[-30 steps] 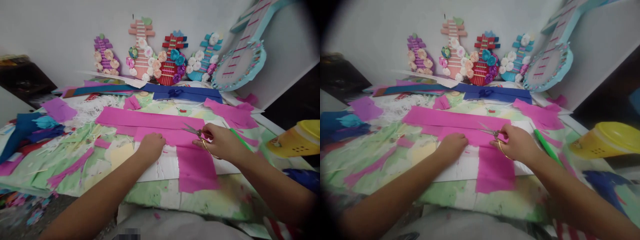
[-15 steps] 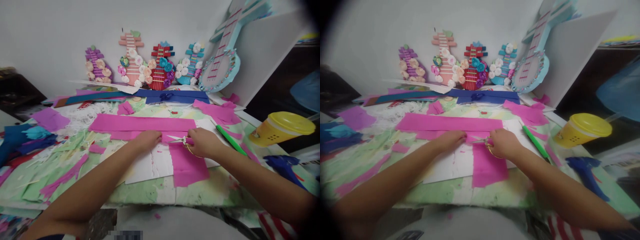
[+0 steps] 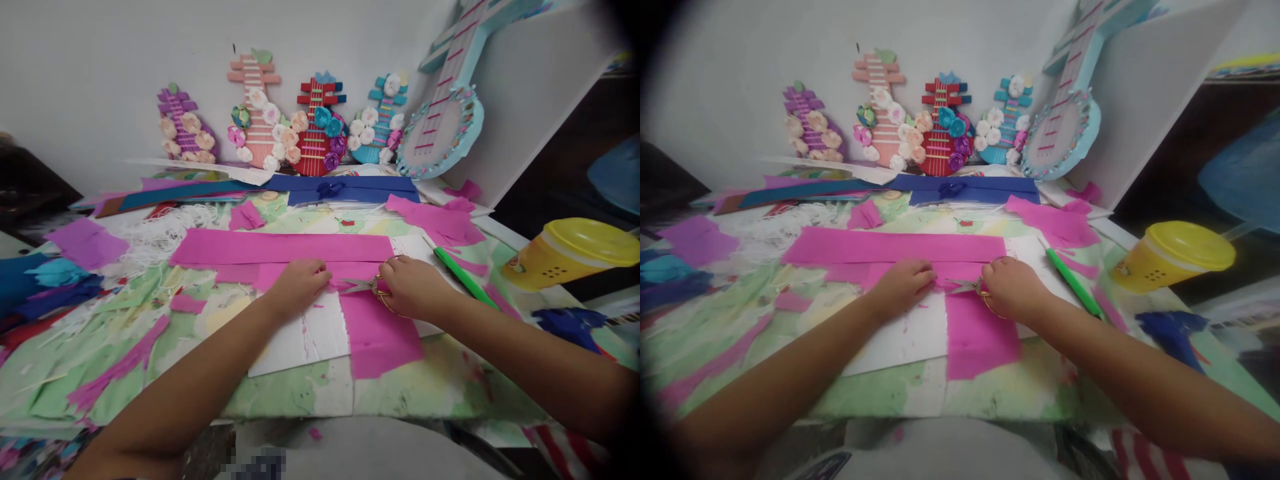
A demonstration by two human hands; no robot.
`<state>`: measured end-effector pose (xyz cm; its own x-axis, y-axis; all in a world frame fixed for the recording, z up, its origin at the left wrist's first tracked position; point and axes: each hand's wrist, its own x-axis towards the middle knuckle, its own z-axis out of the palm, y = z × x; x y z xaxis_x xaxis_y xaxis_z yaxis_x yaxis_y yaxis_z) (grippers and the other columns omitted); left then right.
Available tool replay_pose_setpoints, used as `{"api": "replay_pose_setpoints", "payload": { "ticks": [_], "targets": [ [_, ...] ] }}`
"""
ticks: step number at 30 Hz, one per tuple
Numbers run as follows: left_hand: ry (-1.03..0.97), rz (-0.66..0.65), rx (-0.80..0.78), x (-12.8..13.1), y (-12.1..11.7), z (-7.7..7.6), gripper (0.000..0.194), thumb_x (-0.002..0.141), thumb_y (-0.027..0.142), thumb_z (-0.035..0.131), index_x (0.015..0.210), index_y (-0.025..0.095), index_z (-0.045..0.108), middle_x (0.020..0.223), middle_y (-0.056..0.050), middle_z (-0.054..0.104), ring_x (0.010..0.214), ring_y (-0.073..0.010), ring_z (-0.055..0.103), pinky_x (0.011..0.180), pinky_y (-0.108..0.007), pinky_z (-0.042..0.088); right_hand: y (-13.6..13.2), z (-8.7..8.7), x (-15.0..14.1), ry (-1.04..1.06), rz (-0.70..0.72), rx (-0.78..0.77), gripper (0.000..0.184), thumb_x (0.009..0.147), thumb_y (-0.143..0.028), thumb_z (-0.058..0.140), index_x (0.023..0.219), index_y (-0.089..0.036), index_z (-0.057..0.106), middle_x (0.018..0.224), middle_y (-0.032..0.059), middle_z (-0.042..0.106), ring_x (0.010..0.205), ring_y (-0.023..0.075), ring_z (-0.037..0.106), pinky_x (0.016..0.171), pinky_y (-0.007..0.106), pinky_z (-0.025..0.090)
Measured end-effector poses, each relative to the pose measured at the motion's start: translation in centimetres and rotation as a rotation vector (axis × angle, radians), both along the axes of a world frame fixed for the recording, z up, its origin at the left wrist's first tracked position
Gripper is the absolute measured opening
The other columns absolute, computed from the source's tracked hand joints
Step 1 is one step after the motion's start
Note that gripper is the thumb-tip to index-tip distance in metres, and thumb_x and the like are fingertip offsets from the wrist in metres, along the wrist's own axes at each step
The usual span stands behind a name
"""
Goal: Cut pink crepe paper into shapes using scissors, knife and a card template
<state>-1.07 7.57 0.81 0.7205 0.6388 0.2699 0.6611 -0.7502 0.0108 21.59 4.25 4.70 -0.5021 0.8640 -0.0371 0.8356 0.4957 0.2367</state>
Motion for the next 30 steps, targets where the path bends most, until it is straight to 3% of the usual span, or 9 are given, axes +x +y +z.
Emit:
{"api": "replay_pose_setpoints", "payload": {
  "ticks": [5,8,12,16,21,30],
  "targets": [
    [0.096,-0.151,0.182,-0.3,-0.4,0.2,0.021,0.085,0.020,0.038,0.089,0.019,0.058,0.100,-0.009,0.056,0.091,-0.0208,0.048,0.076,-0.036,0.035,0.2,-0.4,-0.2,0.027,0.002,0.033,0.021,0.073,-0.029,0.042,0.082,-0.014,0.055,0.082,0.0110,0.059,0.077,0.0213,0.053,0.063,0.030,0.036],
    [0.193,-0.251,0.200,-0.5,-0.5,0.4,0.022,0.085,0.017,0.036,0.091,0.021,0.057,0.101,-0.006,0.057,0.094,-0.0203,0.047,0.082,-0.037,0.031,0.1,-0.6,0.3,0.066,-0.032,0.005,0.020,0.072,-0.032,0.043,0.079,-0.015,0.053,0.079,0.0093,0.059,0.074,0.0208,0.053,0.058,0.028,0.035],
    [0.226,-0.280,0.217,-0.3,-0.3,0.5,0.023,0.084,0.016,0.036,0.090,0.020,0.057,0.098,-0.006,0.058,0.092,-0.0207,0.047,0.082,-0.038,0.030,-0.1,-0.6,0.9,0.109,-0.120,-0.038,0.021,0.072,-0.035,0.043,0.078,-0.016,0.051,0.077,0.0076,0.059,0.073,0.0200,0.054,0.055,0.027,0.033],
    [0.103,-0.190,0.113,0.2,-0.1,0.5,0.023,0.084,0.021,0.037,0.086,0.018,0.060,0.087,-0.007,0.060,0.083,-0.0192,0.049,0.075,-0.034,0.035,-0.1,-0.4,1.1,0.099,-0.110,-0.040,0.021,0.073,-0.034,0.043,0.079,-0.016,0.051,0.079,0.0081,0.059,0.076,0.0203,0.054,0.054,0.027,0.032],
    [-0.126,-0.035,-0.227,0.7,-0.1,0.8,0.020,0.081,0.022,0.043,0.078,0.017,0.061,0.075,-0.004,0.061,0.073,-0.0153,0.051,0.067,-0.027,0.038,0.3,-0.6,0.7,0.097,-0.062,-0.042,0.020,0.072,-0.031,0.044,0.081,-0.016,0.052,0.081,0.0082,0.059,0.078,0.0203,0.053,0.056,0.027,0.033],
    [-0.209,0.056,-0.302,1.0,0.1,0.6,0.015,0.075,0.018,0.045,0.073,0.017,0.060,0.071,-0.001,0.059,0.065,-0.0122,0.052,0.060,-0.023,0.039,0.4,-0.8,-0.2,0.125,-0.092,-0.081,0.021,0.071,-0.031,0.044,0.083,-0.015,0.052,0.084,0.0101,0.060,0.078,0.0217,0.054,0.057,0.028,0.035]
  ]
}}
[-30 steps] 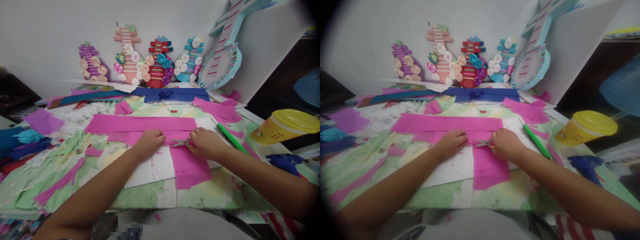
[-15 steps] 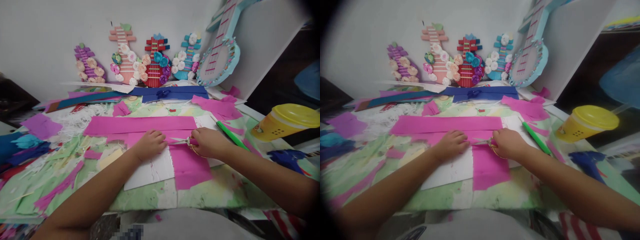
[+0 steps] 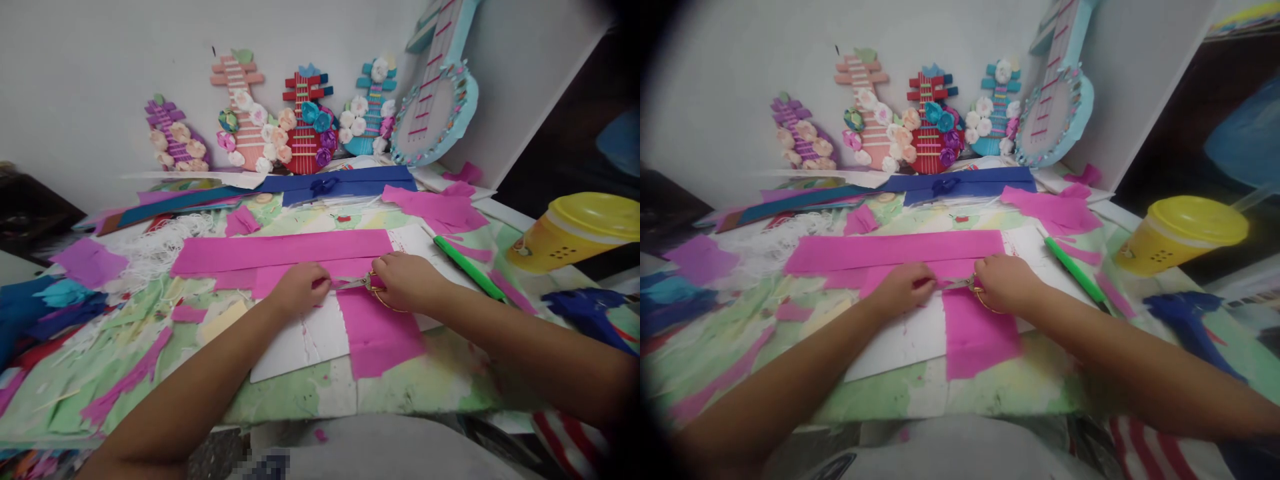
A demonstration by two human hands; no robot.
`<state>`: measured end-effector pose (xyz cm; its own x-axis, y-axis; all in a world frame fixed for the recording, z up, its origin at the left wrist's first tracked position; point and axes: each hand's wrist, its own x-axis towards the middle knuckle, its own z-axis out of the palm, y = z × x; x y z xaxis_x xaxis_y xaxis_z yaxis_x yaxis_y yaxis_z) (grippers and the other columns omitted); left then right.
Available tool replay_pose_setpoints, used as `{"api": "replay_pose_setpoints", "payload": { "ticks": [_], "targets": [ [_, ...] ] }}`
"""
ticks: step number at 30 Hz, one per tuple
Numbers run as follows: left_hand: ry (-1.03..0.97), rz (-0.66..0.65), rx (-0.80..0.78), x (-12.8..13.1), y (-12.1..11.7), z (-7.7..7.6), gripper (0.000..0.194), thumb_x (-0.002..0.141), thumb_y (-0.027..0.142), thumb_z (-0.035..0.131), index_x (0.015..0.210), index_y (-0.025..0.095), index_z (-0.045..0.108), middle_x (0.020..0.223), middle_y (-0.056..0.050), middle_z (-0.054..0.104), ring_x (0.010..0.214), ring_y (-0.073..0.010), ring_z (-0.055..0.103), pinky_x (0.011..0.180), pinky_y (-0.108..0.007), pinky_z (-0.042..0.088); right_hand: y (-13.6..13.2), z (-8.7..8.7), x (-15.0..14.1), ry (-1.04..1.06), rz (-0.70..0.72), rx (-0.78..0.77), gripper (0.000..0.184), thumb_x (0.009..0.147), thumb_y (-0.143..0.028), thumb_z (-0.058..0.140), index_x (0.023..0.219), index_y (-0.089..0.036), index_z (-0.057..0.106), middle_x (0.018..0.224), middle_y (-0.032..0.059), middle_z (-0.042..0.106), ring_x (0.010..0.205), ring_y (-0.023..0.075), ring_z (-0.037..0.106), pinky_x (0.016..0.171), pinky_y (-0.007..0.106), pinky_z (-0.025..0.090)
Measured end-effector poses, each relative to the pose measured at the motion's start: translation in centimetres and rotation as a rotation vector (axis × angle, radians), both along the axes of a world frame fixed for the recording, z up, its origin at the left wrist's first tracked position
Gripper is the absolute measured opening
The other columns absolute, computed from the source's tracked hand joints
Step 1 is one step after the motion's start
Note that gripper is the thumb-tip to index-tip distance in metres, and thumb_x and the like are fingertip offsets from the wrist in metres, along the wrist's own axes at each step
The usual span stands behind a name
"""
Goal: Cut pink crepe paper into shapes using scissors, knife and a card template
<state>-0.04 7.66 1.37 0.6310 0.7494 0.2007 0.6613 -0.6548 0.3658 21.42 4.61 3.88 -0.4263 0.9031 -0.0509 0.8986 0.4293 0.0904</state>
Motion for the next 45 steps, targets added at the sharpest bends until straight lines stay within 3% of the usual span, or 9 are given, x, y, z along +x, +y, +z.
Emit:
{"api": "replay_pose_setpoints", "payload": {
  "ticks": [10,18,27,31,38,45],
  "targets": [
    [-0.068,0.047,0.023,0.2,-0.4,-0.2,0.012,0.074,0.017,0.046,0.069,0.016,0.057,0.069,-0.001,0.056,0.066,-0.0135,0.049,0.062,-0.026,0.038,0.3,0.2,-0.9,-0.033,-0.024,-0.006,0.021,0.072,-0.035,0.044,0.080,-0.017,0.053,0.073,0.0092,0.060,0.065,0.0213,0.056,0.048,0.027,0.033],
    [-0.131,0.064,-0.009,0.0,-0.2,-0.5,0.009,0.073,0.017,0.046,0.072,0.017,0.054,0.069,0.000,0.055,0.065,-0.0130,0.048,0.060,-0.025,0.038,0.6,0.1,-1.2,-0.023,0.011,-0.055,0.036,0.069,-0.052,0.048,0.076,-0.017,0.056,0.071,0.0088,0.062,0.064,0.0211,0.057,0.048,0.026,0.034],
    [-0.178,0.059,-0.050,-0.1,-0.1,-0.5,0.009,0.072,0.015,0.046,0.069,0.017,0.053,0.067,0.000,0.054,0.064,-0.0127,0.046,0.060,-0.025,0.037,1.2,-0.1,-1.0,-0.020,0.049,-0.071,0.032,0.068,-0.049,0.051,0.074,-0.018,0.058,0.068,0.0068,0.062,0.062,0.0197,0.057,0.046,0.024,0.029],
    [-0.195,0.072,-0.086,-0.2,0.0,-0.4,0.008,0.072,0.015,0.046,0.070,0.017,0.054,0.068,0.000,0.054,0.064,-0.0129,0.047,0.060,-0.025,0.037,1.3,0.1,-0.7,-0.030,0.051,-0.067,0.030,0.069,-0.047,0.050,0.073,-0.018,0.057,0.068,0.0064,0.061,0.062,0.0191,0.056,0.047,0.024,0.028],
    [-0.254,0.133,-0.159,-0.3,0.1,-0.2,0.008,0.071,0.019,0.047,0.068,0.017,0.054,0.066,0.001,0.054,0.062,-0.0121,0.048,0.057,-0.023,0.038,1.2,1.4,0.1,-0.060,0.030,-0.054,0.045,0.063,-0.058,0.049,0.079,-0.017,0.054,0.072,0.0081,0.059,0.067,0.0217,0.055,0.049,0.026,0.030],
    [-0.308,0.205,-0.232,-0.6,0.0,0.1,0.008,0.070,0.021,0.048,0.069,0.017,0.055,0.064,0.001,0.055,0.059,-0.0112,0.049,0.055,-0.022,0.039,1.7,1.9,-1.0,-0.081,0.039,-0.079,0.046,0.064,-0.056,0.049,0.084,-0.016,0.055,0.073,0.0097,0.059,0.069,0.0230,0.055,0.052,0.028,0.032]
  ]
}}
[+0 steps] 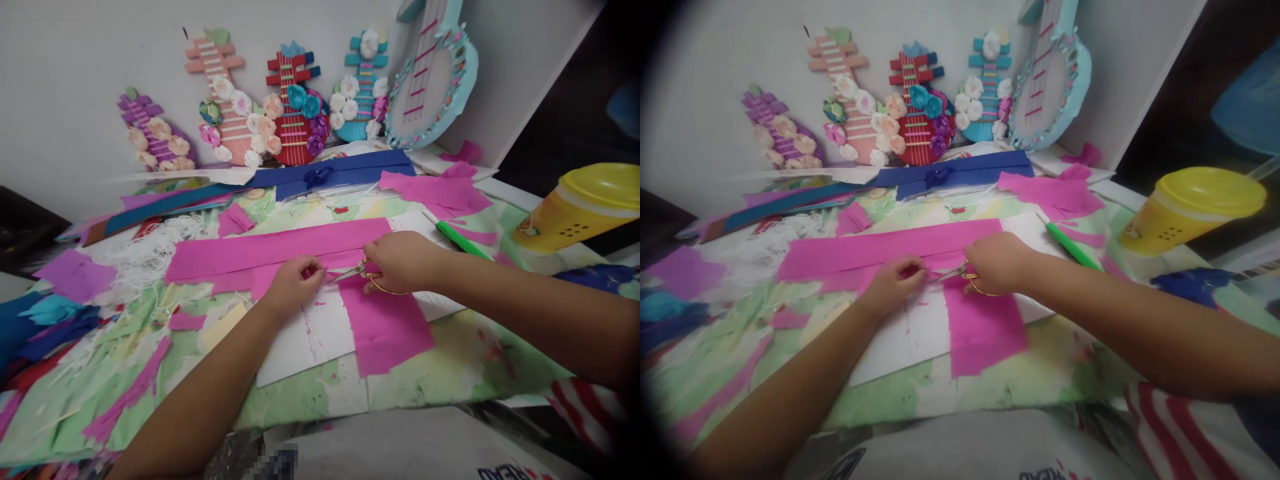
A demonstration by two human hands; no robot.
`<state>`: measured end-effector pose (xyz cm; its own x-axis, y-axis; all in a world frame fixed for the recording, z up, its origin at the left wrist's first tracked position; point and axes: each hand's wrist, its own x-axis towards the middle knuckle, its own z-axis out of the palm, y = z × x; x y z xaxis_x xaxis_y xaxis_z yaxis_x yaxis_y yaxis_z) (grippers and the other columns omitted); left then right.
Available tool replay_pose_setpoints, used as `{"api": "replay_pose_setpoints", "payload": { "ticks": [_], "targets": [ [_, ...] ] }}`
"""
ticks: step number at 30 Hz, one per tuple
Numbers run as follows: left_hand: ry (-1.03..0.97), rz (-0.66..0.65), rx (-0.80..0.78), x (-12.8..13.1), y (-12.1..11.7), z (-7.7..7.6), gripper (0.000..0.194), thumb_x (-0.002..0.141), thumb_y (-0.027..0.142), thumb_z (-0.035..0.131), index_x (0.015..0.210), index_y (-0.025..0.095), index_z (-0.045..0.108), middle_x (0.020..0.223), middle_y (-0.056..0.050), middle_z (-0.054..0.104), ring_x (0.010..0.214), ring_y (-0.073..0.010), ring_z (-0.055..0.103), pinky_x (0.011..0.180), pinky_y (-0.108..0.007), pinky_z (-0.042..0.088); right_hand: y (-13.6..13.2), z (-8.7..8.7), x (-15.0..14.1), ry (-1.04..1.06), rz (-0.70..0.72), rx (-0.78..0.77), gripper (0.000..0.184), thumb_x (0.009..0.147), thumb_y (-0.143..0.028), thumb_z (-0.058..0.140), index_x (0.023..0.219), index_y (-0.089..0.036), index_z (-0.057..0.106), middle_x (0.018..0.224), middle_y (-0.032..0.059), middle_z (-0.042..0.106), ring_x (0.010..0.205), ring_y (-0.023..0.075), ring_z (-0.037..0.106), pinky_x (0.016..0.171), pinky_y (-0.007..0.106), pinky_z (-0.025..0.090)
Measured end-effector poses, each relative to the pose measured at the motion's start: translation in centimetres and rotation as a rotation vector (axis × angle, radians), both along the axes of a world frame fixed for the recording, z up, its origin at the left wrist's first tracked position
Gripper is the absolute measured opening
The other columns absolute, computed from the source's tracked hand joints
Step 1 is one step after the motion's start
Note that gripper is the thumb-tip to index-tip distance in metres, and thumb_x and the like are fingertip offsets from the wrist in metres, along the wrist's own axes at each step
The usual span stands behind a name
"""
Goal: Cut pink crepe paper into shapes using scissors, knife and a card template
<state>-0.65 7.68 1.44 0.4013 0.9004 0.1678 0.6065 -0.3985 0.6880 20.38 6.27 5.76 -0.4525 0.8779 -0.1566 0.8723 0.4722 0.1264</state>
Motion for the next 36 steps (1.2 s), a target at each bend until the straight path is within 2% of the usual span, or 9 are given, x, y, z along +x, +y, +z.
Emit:
{"api": "replay_pose_setpoints", "payload": {
  "ticks": [6,11,18,24,27,31,34,36],
  "targets": [
    [-0.005,-0.010,-0.035,-0.1,0.0,-0.2,0.009,0.070,0.022,0.048,0.067,0.017,0.055,0.063,0.002,0.055,0.057,-0.0107,0.048,0.054,-0.022,0.037,0.3,-1.0,-1.2,0.028,0.026,-0.006,0.051,0.063,-0.061,0.045,0.087,-0.016,0.054,0.077,0.0108,0.060,0.073,0.0235,0.055,0.055,0.028,0.034],
    [0.000,-0.001,-0.031,-0.1,0.1,-0.1,0.009,0.068,0.021,0.049,0.068,0.017,0.057,0.064,0.002,0.054,0.058,-0.0112,0.047,0.055,-0.023,0.036,0.5,-0.9,-1.7,-0.003,0.017,-0.021,0.042,0.065,-0.054,0.048,0.083,-0.016,0.055,0.074,0.0101,0.060,0.068,0.0217,0.055,0.051,0.027,0.032],
    [-0.020,0.000,-0.049,-0.1,0.0,0.1,0.008,0.068,0.020,0.049,0.067,0.017,0.056,0.063,0.002,0.054,0.058,-0.0111,0.047,0.055,-0.022,0.036,0.9,-0.8,-1.6,-0.033,0.083,-0.022,0.034,0.068,-0.047,0.047,0.079,-0.017,0.057,0.071,0.0088,0.061,0.063,0.0197,0.055,0.049,0.025,0.029],
    [-0.063,0.012,-0.072,-0.4,-0.2,0.2,0.008,0.070,0.021,0.048,0.068,0.017,0.054,0.064,0.002,0.054,0.060,-0.0112,0.049,0.057,-0.023,0.038,0.5,-0.8,-1.0,-0.024,0.120,0.048,0.042,0.066,-0.054,0.047,0.082,-0.017,0.056,0.075,0.0095,0.060,0.068,0.0212,0.055,0.052,0.026,0.029],
    [-0.139,0.035,-0.140,-0.6,-0.4,0.3,0.008,0.072,0.023,0.048,0.072,0.018,0.053,0.066,0.002,0.055,0.061,-0.0114,0.051,0.057,-0.023,0.040,0.3,-0.5,-0.4,-0.017,0.170,0.091,0.039,0.067,-0.052,0.047,0.083,-0.016,0.054,0.078,0.0095,0.059,0.072,0.0208,0.053,0.055,0.027,0.030],
    [-0.338,0.077,-0.222,-1.0,0.0,0.1,0.005,0.069,0.022,0.050,0.071,0.017,0.050,0.072,0.000,0.059,0.069,-0.0126,0.055,0.063,-0.025,0.043,0.4,0.1,0.1,-0.039,0.186,0.117,0.032,0.069,-0.045,0.047,0.080,-0.016,0.054,0.078,0.0091,0.058,0.073,0.0205,0.052,0.054,0.027,0.029],
    [-0.526,0.105,-0.245,-1.2,0.7,0.0,0.008,0.063,0.018,0.051,0.070,0.017,0.046,0.065,0.002,0.057,0.062,-0.0112,0.055,0.060,-0.025,0.045,0.4,0.2,0.0,-0.045,0.185,0.113,0.029,0.069,-0.042,0.047,0.079,-0.016,0.054,0.077,0.0088,0.058,0.073,0.0206,0.052,0.054,0.027,0.029],
    [-0.585,0.143,-0.256,-1.4,1.0,0.1,0.012,0.064,0.018,0.049,0.076,0.017,0.047,0.062,0.004,0.054,0.056,-0.0098,0.054,0.057,-0.025,0.046,0.4,0.0,-0.4,-0.040,0.187,0.102,0.027,0.069,-0.040,0.046,0.079,-0.016,0.053,0.076,0.0086,0.058,0.072,0.0205,0.052,0.054,0.027,0.029]
  ]
}}
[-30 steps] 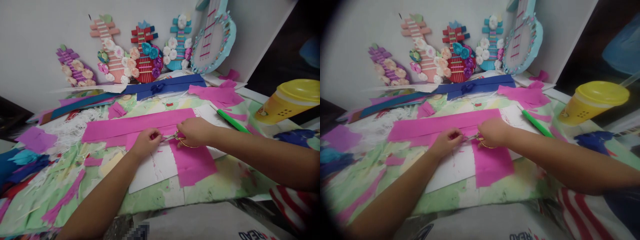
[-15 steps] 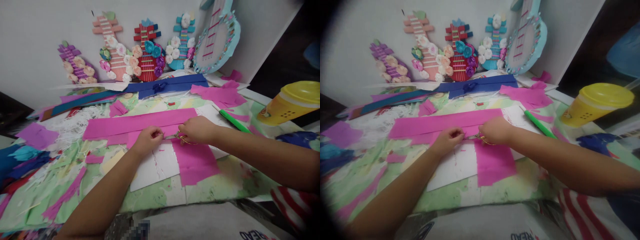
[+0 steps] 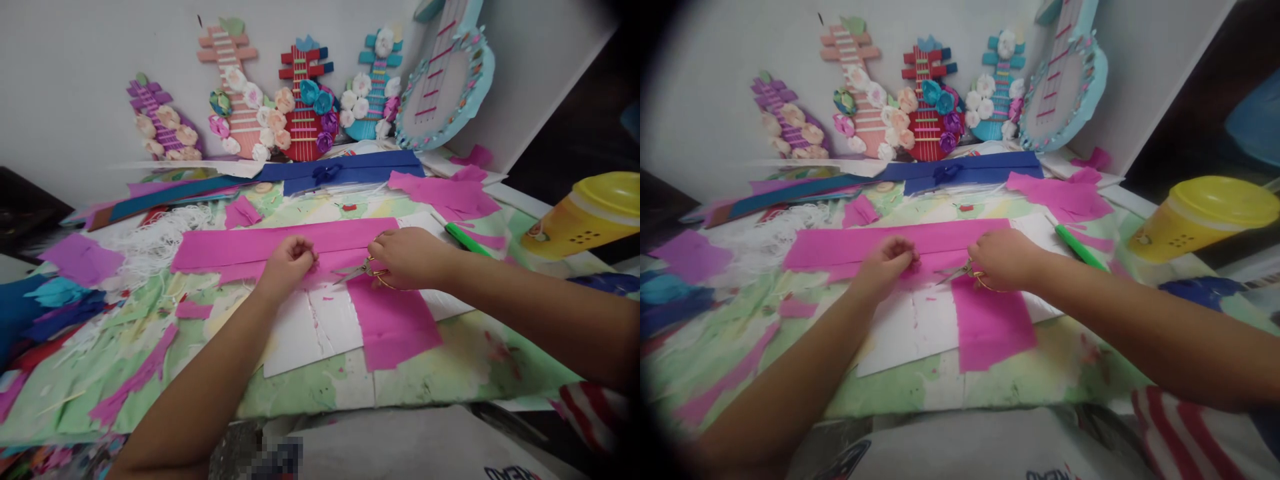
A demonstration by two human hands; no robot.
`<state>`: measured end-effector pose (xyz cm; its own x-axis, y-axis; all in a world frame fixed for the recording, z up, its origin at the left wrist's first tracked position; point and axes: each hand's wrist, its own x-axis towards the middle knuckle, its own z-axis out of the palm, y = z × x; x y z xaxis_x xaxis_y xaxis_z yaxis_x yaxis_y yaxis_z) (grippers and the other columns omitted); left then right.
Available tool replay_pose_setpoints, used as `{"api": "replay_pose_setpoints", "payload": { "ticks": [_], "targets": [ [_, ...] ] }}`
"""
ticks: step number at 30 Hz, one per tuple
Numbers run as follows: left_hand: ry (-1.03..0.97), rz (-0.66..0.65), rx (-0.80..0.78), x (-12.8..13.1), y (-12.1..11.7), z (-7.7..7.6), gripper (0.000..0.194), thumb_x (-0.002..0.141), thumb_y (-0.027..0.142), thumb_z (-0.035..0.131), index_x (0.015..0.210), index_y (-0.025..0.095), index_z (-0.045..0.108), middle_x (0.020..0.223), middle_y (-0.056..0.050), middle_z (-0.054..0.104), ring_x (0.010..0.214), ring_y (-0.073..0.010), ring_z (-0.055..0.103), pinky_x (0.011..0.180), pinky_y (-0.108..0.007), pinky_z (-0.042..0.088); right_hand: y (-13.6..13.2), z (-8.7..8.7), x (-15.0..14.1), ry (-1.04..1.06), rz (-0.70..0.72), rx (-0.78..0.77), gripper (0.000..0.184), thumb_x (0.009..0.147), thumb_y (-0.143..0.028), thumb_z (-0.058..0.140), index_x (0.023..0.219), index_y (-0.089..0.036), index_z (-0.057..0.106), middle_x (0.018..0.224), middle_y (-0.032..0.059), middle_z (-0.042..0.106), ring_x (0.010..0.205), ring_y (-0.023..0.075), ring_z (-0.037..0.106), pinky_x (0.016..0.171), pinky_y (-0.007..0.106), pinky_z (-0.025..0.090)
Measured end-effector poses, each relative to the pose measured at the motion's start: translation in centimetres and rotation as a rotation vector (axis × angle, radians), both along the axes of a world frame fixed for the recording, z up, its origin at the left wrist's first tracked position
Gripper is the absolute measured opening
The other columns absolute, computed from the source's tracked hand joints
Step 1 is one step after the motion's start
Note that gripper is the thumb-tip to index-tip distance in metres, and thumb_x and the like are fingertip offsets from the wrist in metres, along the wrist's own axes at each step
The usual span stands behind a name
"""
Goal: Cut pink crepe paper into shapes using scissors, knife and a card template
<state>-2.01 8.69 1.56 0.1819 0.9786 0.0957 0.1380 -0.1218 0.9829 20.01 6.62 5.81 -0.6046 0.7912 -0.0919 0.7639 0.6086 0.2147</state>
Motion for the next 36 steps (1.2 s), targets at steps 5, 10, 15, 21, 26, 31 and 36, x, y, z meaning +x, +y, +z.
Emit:
{"api": "replay_pose_setpoints", "payload": {
  "ticks": [5,10,15,21,26,31,36],
  "targets": [
    [0.125,0.051,-0.012,-0.4,-0.1,0.3,0.018,0.069,0.021,0.045,0.084,0.015,0.053,0.067,0.001,0.056,0.060,-0.0100,0.056,0.062,-0.027,0.047,-0.1,-0.2,-0.6,0.010,-0.001,-0.004,0.026,0.070,-0.037,0.046,0.081,-0.015,0.054,0.078,0.0095,0.058,0.073,0.0209,0.053,0.055,0.028,0.030],
    [0.290,0.039,0.018,-0.6,-0.6,0.5,0.016,0.069,0.021,0.052,0.082,0.017,0.059,0.074,0.000,0.061,0.069,-0.0137,0.057,0.068,-0.028,0.044,-0.3,0.1,-0.3,-0.002,-0.056,0.003,0.027,0.070,-0.038,0.045,0.081,-0.014,0.054,0.080,0.0107,0.059,0.074,0.0215,0.053,0.054,0.027,0.031],
    [0.721,-0.062,0.257,-0.8,-1.2,0.8,0.026,0.079,0.015,0.038,0.096,0.017,0.057,0.091,-0.004,0.061,0.085,-0.0167,0.055,0.077,-0.030,0.042,-0.2,-0.2,-0.3,-0.005,-0.074,0.004,0.028,0.070,-0.040,0.046,0.080,-0.015,0.054,0.080,0.0108,0.059,0.073,0.0218,0.053,0.054,0.027,0.032],
    [1.087,-0.164,0.446,-1.0,-2.9,0.3,0.035,0.082,0.011,0.032,0.113,0.007,0.047,0.101,-0.013,0.055,0.093,-0.0201,0.051,0.084,-0.033,0.038,0.2,-0.5,0.1,-0.007,-0.029,0.017,0.025,0.071,-0.037,0.045,0.079,-0.015,0.054,0.078,0.0093,0.059,0.074,0.0215,0.053,0.054,0.027,0.031],
    [1.172,-0.262,0.462,-0.5,-3.6,-0.5,0.031,0.086,0.025,0.034,0.108,0.010,0.050,0.092,-0.010,0.054,0.084,-0.0196,0.052,0.075,-0.031,0.040,-0.2,0.0,0.5,0.010,-0.109,0.024,0.033,0.070,-0.044,0.047,0.082,-0.015,0.054,0.082,0.0099,0.059,0.077,0.0217,0.053,0.055,0.027,0.032],
    [1.292,-0.294,0.501,0.2,-3.3,-0.5,0.027,0.086,0.031,0.036,0.088,0.014,0.057,0.077,-0.006,0.053,0.071,-0.0175,0.051,0.062,-0.027,0.038,-0.9,0.3,0.7,0.027,-0.113,0.019,0.033,0.069,-0.045,0.048,0.083,-0.015,0.054,0.081,0.0088,0.059,0.076,0.0215,0.053,0.055,0.028,0.032],
    [1.339,-0.299,0.524,0.0,-2.9,-0.5,0.029,0.086,0.025,0.032,0.083,0.015,0.059,0.074,-0.006,0.052,0.068,-0.0165,0.049,0.059,-0.027,0.036,-1.0,0.4,1.0,0.019,-0.130,-0.007,0.037,0.069,-0.047,0.048,0.085,-0.015,0.055,0.082,0.0097,0.058,0.077,0.0215,0.053,0.057,0.028,0.032]
  ]
}}
